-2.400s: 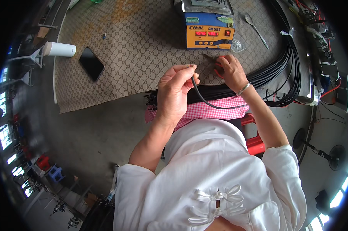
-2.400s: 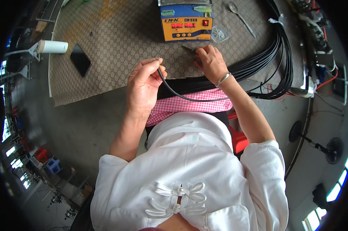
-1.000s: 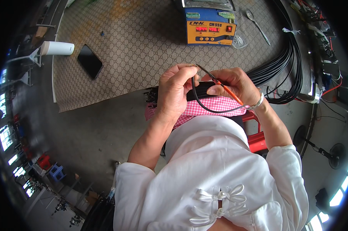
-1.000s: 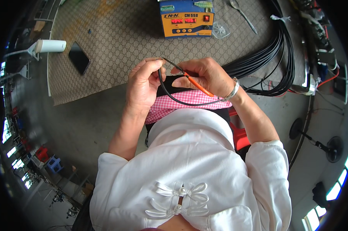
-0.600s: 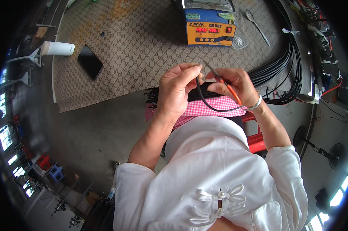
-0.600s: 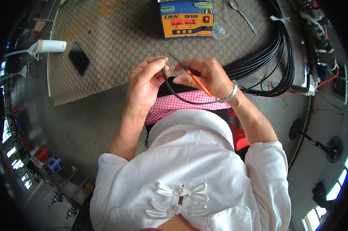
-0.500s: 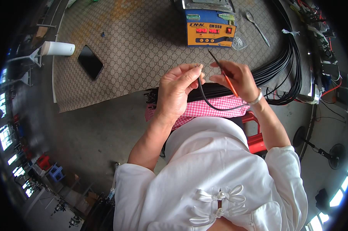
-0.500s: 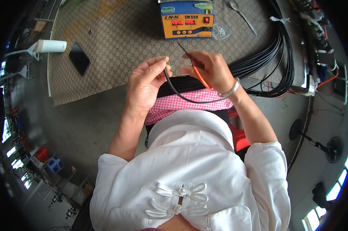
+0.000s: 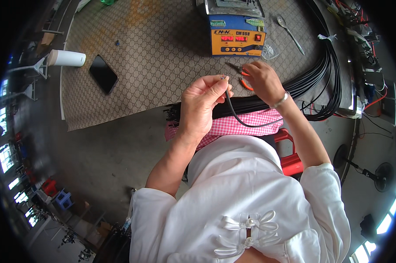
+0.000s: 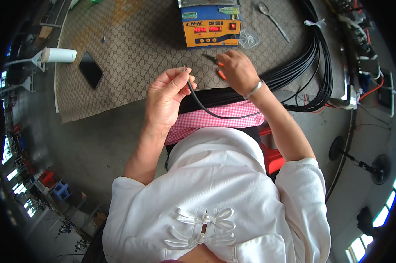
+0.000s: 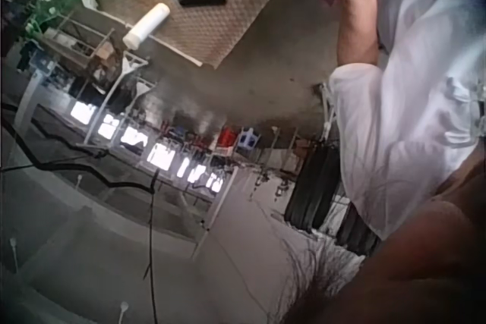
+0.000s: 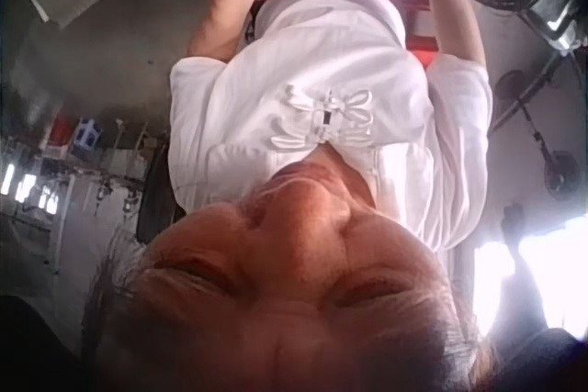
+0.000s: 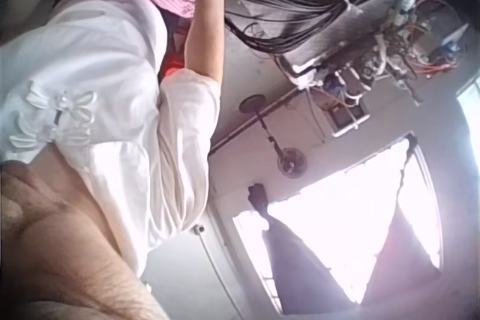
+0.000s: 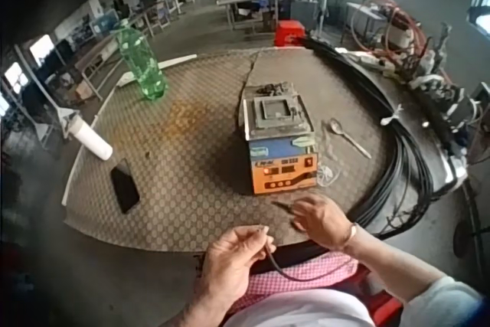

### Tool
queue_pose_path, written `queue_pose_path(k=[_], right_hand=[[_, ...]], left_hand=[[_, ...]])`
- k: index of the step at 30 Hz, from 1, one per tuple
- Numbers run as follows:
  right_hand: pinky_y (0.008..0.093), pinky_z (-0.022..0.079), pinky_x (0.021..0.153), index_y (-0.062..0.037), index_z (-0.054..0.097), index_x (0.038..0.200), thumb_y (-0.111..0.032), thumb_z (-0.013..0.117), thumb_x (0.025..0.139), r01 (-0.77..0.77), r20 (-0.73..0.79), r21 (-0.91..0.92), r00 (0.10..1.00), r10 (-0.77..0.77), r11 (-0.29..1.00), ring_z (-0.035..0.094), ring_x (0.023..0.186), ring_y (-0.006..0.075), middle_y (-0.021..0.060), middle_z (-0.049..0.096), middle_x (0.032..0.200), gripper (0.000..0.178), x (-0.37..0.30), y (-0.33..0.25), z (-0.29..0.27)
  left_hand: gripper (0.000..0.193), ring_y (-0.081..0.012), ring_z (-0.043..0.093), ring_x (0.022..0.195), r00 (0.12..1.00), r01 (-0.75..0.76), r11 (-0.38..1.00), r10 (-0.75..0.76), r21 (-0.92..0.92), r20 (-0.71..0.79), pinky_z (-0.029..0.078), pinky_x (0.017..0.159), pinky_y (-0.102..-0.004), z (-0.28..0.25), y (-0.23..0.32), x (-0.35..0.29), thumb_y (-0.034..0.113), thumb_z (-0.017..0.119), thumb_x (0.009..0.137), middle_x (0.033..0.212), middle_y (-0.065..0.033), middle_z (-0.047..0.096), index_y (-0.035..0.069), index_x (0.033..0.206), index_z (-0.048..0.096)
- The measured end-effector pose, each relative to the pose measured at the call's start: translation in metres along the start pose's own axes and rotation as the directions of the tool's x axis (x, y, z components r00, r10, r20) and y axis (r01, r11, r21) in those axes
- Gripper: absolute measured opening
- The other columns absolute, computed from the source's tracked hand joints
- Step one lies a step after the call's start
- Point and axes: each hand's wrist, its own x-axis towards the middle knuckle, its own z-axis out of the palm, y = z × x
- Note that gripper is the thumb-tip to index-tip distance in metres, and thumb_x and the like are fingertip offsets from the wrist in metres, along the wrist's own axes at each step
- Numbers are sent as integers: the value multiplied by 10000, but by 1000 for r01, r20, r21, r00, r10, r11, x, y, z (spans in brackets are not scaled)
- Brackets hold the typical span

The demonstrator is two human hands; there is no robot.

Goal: The person is stripping small wires and assembling them into electronic components using a specialized tool on a workbench.

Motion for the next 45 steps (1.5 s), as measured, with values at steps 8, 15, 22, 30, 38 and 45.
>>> queue_pose_path(k=[8,15,22,30,38,45], right_hand=[[311,434,560,4,557,761,-169,591,781,-332,526,662,845,-100,672,564,597,181,103,564,624,177,-58,-38,-42],[360,466,620,-40,622,716,-246,555,707,-500,758,-250,432,489,829,585,682,282,141,608,707,217,-211,119,-18],[327,480,579,-10,617,738,-144,595,706,-641,0,-110,765,645,760,613,656,235,113,628,712,139,-231,144,-30],[292,460,535,18,611,718,-296,563,803,-783,-152,454,402,903,425,591,528,161,81,577,555,329,-114,135,-79],[306,476,533,43,607,603,-304,524,802,-812,119,526,366,923,254,604,517,200,164,616,615,408,-103,165,-91],[285,483,465,34,616,710,-214,559,765,-485,343,873,527,777,-57,609,501,250,155,629,633,260,-111,179,-103]], left_hand=[[149,-102,567,771,994,85,992,-90,88,62,450,678,-201,19,-13,2,82,594,819,861,-64,602,1,942,573],[281,-134,560,837,945,256,952,-283,168,165,451,763,-233,10,-46,-2,33,597,796,924,-74,587,7,1063,515],[241,-115,557,807,914,370,914,-390,166,110,452,748,-231,5,-55,-6,60,582,813,897,-60,590,22,1045,527],[194,-97,552,762,913,378,904,-400,200,78,449,713,-216,24,-63,-4,82,560,832,856,-40,588,33,1018,540],[191,-99,553,731,964,228,888,-264,398,36,460,691,-223,29,-74,-1,59,578,819,857,-44,572,10,1001,548],[407,-254,507,1009,740,-650,42,262,758,620,372,905,-344,55,-82,8,99,647,751,1071,-102,553,44,1130,508]])
